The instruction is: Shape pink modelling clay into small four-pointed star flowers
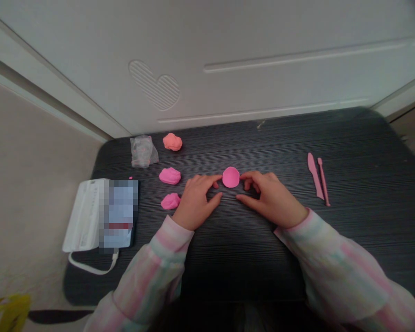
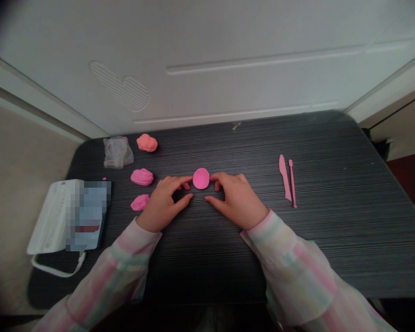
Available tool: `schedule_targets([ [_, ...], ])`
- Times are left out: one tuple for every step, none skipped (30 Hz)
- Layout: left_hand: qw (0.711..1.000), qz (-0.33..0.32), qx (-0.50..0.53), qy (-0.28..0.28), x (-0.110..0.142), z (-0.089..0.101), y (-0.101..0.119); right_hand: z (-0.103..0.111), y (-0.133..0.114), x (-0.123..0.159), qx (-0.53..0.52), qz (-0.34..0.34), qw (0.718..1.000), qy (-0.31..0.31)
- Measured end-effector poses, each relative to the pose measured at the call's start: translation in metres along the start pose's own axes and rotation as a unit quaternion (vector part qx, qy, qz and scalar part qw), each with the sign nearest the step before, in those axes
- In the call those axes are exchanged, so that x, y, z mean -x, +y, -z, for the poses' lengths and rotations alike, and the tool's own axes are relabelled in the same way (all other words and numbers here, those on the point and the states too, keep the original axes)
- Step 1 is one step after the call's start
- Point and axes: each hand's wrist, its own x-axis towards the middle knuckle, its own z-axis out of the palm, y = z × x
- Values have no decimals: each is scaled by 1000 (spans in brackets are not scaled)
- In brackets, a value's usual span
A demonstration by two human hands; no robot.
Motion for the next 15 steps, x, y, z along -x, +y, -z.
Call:
schedule_targets([
  [1000, 0, -4, 7, 0, -2, 0, -1, 0, -1, 3, 4, 1000, 6],
  [1000, 0, -6, 14, -1, -3, 0, -2, 0, -1, 4, 8, 1000, 11],
  [1000, -1, -6, 21, -1, -4, 0, -3, 1, -1, 4, 12, 1000, 15],
  [1000, -1, -4, 27, -1, -5, 1, -4, 1, -1, 5, 14, 1000, 19],
  [999, 0, -1, 32, -2, -5, 1, -4, 2, -1, 5, 14, 1000, 23],
  [999, -1, 1, 35, -2, -5, 1, -3, 2, -1, 6, 15, 1000, 26],
  [999, -4, 4, 37, -2, -4, 1, -3, 3, -1, 7, 14, 999, 27],
  [999, -8, 7, 39, -1, -4, 1, -2, 3, 0, 10, 14, 999, 28],
  [999, -11, 10, 40, -1, -3, 1, -2, 4, 0, 15, 13, 999, 30],
  [999, -12, 12, 41, -1, -2, 1, -1, 5, 0, 23, 14, 999, 30],
  [999, -10, 13, 42, -1, -2, 1, -1, 5, 0, 33, 16, 999, 30],
  [999, -5, 14, 44, -1, -2, 1, 0, 6, 0, 45, 16, 998, 34],
  [999, 2, 15, 48, -1, -2, 1, 0, 7, 0, 56, 15, 998, 40],
  [998, 10, 16, 53, -1, -2, 0, 0, 7, -1, 64, 13, 997, 49],
  [998, 14, 17, 60, -1, -3, 0, -1, 7, -1, 67, 12, 996, 58],
])
